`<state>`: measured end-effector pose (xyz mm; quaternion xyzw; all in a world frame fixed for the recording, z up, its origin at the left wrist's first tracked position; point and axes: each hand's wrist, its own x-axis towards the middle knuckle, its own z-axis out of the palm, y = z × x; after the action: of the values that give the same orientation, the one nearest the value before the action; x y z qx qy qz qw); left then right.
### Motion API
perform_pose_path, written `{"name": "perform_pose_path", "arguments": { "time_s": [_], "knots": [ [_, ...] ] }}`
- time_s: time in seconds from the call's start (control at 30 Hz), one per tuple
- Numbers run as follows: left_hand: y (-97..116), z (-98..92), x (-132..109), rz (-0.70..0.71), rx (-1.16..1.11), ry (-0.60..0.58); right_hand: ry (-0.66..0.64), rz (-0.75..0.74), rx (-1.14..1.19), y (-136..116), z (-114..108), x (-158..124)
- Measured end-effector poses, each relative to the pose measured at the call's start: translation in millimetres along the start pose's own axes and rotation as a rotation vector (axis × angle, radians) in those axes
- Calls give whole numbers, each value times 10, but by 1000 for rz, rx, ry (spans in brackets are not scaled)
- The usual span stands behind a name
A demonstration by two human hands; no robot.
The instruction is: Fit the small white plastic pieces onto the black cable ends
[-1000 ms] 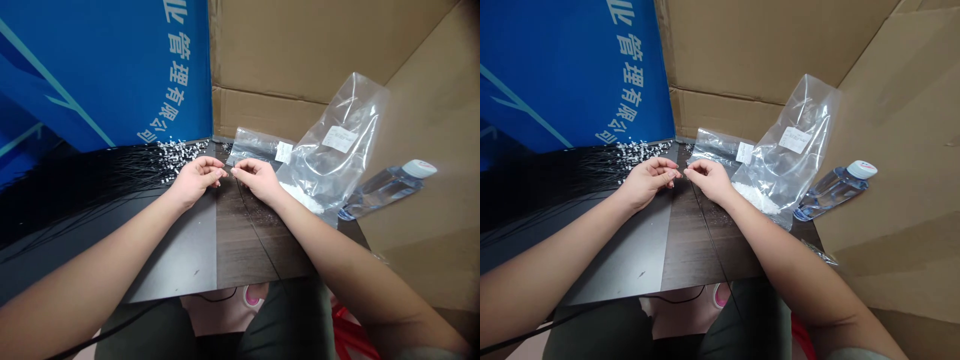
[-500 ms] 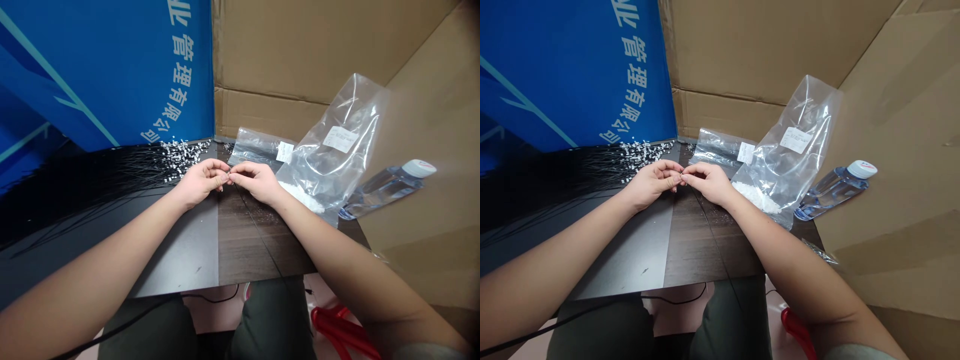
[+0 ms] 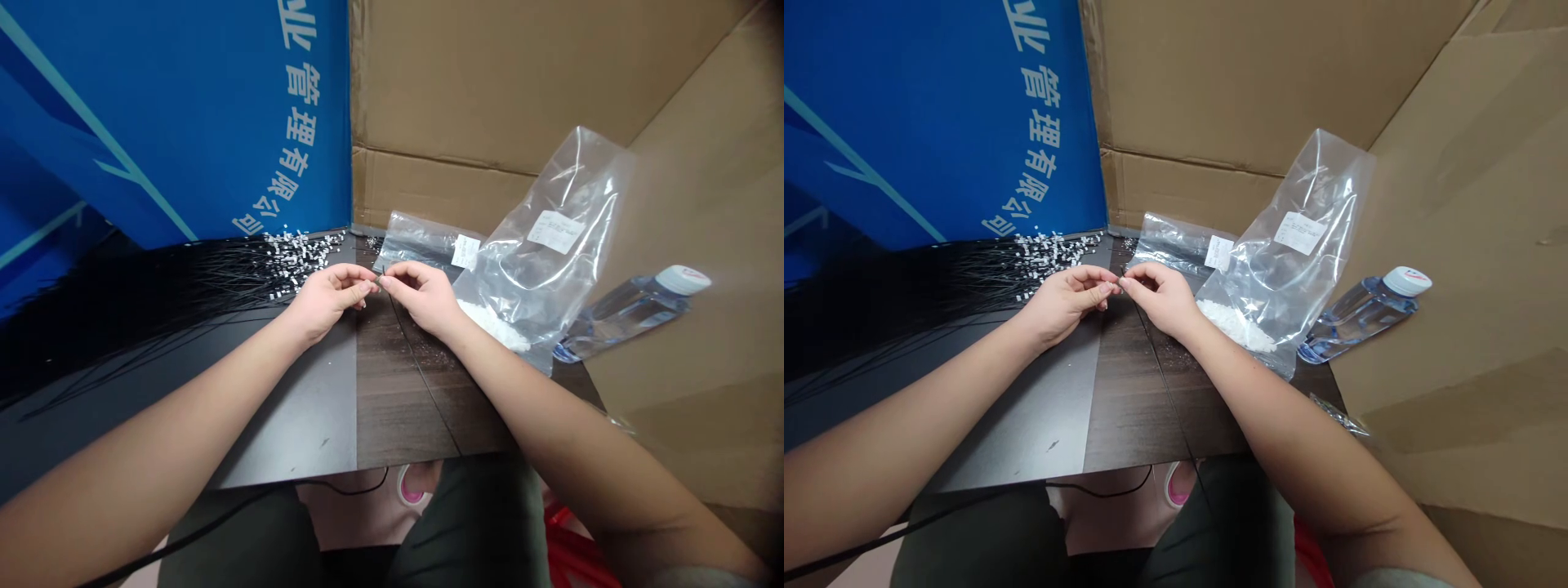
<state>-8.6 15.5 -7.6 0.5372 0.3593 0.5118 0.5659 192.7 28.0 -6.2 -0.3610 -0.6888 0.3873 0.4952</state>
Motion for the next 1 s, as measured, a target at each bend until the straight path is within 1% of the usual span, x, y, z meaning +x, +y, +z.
{"name": "perform_pose_path", "arguments": {
  "time_s": [0.07,0.23,0.43,0.5,0.67,0.9,1.0],
  "knots": [
    [4,3,0,-4,-16,47,31,10,-20,11,1,5],
    [31,27,-10,-24,-32,131,9,56,35,34,36,11],
    [28,73,-21,57,-32,203,10,131,67,25,73,18],
    [19,87,-28,54,-54,208,1,124,92,10,85,9],
    [18,141,-58,16,-125,200,-5,50,118,-43,121,-26],
    [58,185,-85,-52,-160,196,59,29,12,-59,116,-57],
    [77,186,-92,-59,-147,176,59,15,-22,-53,103,-54]
  ]
}}
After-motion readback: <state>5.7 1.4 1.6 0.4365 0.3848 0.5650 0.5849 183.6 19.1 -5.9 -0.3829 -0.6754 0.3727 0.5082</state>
